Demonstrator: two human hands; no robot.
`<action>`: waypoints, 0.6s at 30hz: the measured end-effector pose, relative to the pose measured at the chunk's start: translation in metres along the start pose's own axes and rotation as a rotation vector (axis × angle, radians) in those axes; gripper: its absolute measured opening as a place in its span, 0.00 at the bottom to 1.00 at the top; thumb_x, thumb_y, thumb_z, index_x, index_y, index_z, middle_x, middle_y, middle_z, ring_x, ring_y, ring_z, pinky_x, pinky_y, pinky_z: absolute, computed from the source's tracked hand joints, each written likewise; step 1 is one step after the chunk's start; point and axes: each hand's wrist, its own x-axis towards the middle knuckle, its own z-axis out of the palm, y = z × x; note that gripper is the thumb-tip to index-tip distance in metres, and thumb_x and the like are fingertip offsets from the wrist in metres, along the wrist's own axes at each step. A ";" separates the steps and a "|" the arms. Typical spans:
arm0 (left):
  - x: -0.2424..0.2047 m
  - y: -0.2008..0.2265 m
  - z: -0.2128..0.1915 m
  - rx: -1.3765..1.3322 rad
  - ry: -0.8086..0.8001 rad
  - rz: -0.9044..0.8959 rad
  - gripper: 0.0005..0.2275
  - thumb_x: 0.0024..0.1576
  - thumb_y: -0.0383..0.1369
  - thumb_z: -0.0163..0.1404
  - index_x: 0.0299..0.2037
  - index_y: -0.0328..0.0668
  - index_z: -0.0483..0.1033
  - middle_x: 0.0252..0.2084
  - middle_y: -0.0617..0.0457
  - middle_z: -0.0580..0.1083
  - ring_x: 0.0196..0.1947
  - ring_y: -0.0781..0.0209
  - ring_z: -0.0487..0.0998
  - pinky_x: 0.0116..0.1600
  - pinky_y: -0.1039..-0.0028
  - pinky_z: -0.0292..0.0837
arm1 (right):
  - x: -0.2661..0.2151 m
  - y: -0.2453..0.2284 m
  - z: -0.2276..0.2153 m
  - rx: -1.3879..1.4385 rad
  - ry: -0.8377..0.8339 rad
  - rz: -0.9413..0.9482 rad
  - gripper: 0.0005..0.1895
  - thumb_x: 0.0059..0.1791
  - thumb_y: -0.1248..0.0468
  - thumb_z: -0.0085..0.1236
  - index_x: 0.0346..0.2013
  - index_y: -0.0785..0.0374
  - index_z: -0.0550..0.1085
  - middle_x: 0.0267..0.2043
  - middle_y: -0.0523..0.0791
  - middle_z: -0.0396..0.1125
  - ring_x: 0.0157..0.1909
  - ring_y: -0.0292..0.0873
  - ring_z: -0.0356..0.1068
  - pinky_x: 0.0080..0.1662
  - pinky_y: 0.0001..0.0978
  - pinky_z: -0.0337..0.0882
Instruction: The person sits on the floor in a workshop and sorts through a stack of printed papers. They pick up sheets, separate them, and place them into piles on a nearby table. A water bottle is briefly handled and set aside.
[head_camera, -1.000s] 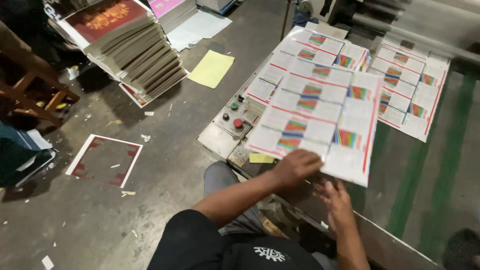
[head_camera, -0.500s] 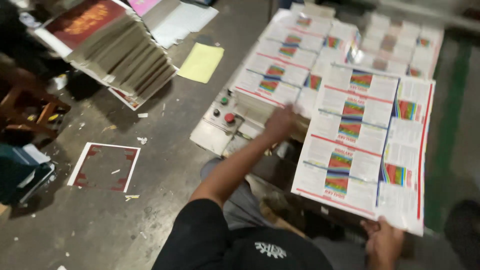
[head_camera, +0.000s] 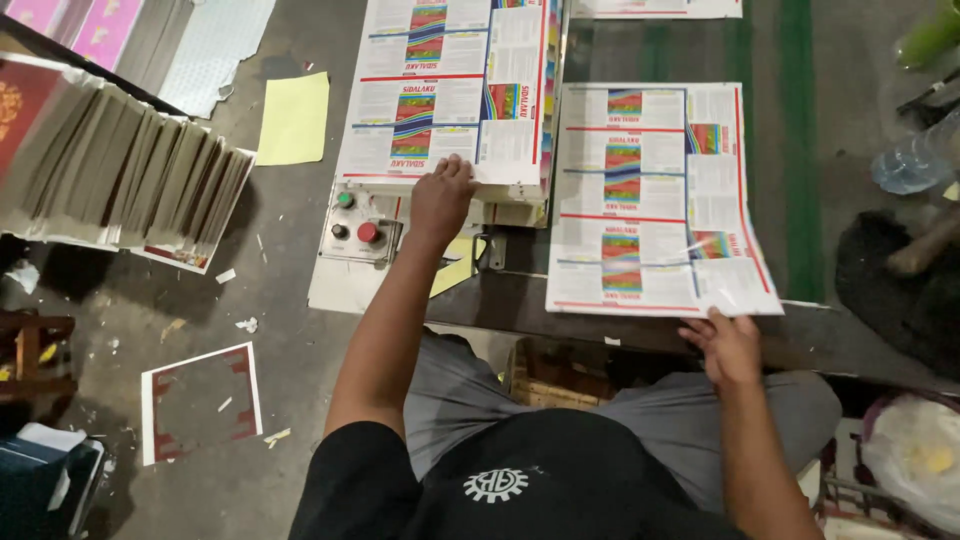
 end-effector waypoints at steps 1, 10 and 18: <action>0.001 0.002 -0.008 -0.023 -0.041 -0.002 0.12 0.62 0.38 0.50 0.50 0.40 0.72 0.58 0.41 0.75 0.58 0.44 0.76 0.51 0.54 0.73 | 0.005 -0.004 0.010 0.004 -0.057 0.028 0.15 0.58 0.68 0.47 0.60 0.65 0.65 0.51 0.49 0.69 0.45 0.47 0.75 0.41 0.43 0.79; 0.008 -0.001 -0.015 -0.140 -0.045 -0.062 0.06 0.64 0.28 0.41 0.47 0.40 0.70 0.43 0.35 0.78 0.34 0.36 0.81 0.37 0.49 0.74 | 0.148 -0.013 0.087 0.024 -0.143 -0.010 0.16 0.59 0.65 0.44 0.63 0.63 0.64 0.52 0.50 0.71 0.47 0.51 0.77 0.40 0.43 0.79; 0.006 -0.001 -0.005 -0.123 -0.003 -0.029 0.07 0.61 0.25 0.41 0.46 0.38 0.70 0.46 0.31 0.77 0.33 0.35 0.81 0.35 0.49 0.74 | 0.245 -0.030 0.118 0.062 -0.177 -0.006 0.17 0.60 0.64 0.42 0.64 0.63 0.62 0.54 0.52 0.72 0.50 0.53 0.77 0.42 0.45 0.78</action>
